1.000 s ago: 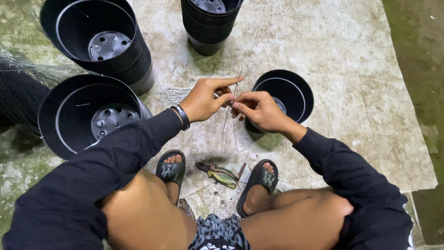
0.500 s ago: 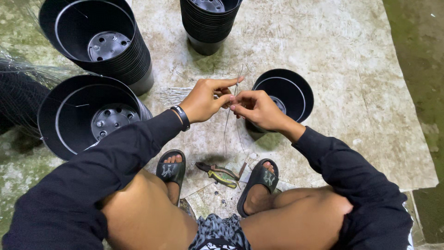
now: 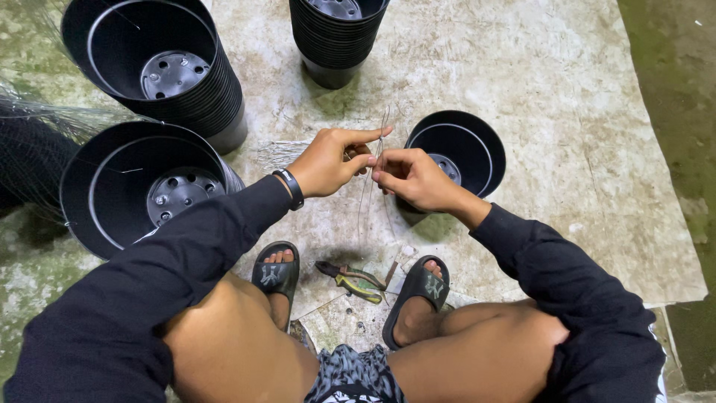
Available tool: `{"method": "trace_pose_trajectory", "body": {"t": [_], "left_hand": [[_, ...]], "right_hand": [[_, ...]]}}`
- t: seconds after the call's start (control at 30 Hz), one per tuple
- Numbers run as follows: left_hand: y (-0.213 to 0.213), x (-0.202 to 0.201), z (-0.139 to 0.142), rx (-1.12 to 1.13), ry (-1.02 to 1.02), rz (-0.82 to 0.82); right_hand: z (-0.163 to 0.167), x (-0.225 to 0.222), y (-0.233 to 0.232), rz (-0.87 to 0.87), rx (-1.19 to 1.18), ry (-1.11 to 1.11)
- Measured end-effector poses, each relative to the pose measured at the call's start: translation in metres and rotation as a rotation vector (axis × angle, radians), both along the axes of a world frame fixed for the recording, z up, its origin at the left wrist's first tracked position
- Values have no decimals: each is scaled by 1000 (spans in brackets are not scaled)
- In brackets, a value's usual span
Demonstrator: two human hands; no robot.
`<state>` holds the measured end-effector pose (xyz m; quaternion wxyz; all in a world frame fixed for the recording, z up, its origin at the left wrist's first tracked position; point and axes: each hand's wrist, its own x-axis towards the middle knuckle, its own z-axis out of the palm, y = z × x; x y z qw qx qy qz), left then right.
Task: The person sits on the floor and assembles hanging loops on black plastic pots. They bend wire pieces into loops, insert them through holes in the pot rims, and twist the ends to secure them. The person handles multiple pots one at a time, repeating the process.
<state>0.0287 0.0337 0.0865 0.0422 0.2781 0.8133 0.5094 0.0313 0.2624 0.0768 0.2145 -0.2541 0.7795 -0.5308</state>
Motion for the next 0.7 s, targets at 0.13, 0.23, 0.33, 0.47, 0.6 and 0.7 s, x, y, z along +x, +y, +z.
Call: {"method": "trace_pose_trajectory", "body": {"t": [0.13, 0.23, 0.33, 0.47, 0.6, 0.7], "left_hand": [[0, 1, -4, -34, 62, -20], [2, 1, -7, 53, 81, -58], [6, 3, -7, 116, -25, -62], [17, 7, 3, 300, -4, -78], [27, 9, 16, 312, -133, 0], [28, 11, 20, 347, -138, -6]], "right_hand": [[0, 0, 8, 46, -28, -77], [1, -1, 12, 47, -70, -134], [5, -2, 14, 46, -54, -115], [19, 1, 20, 45, -87, -105], [29, 6, 25, 7, -112, -118], [27, 10, 27, -5, -152, -112]]}}
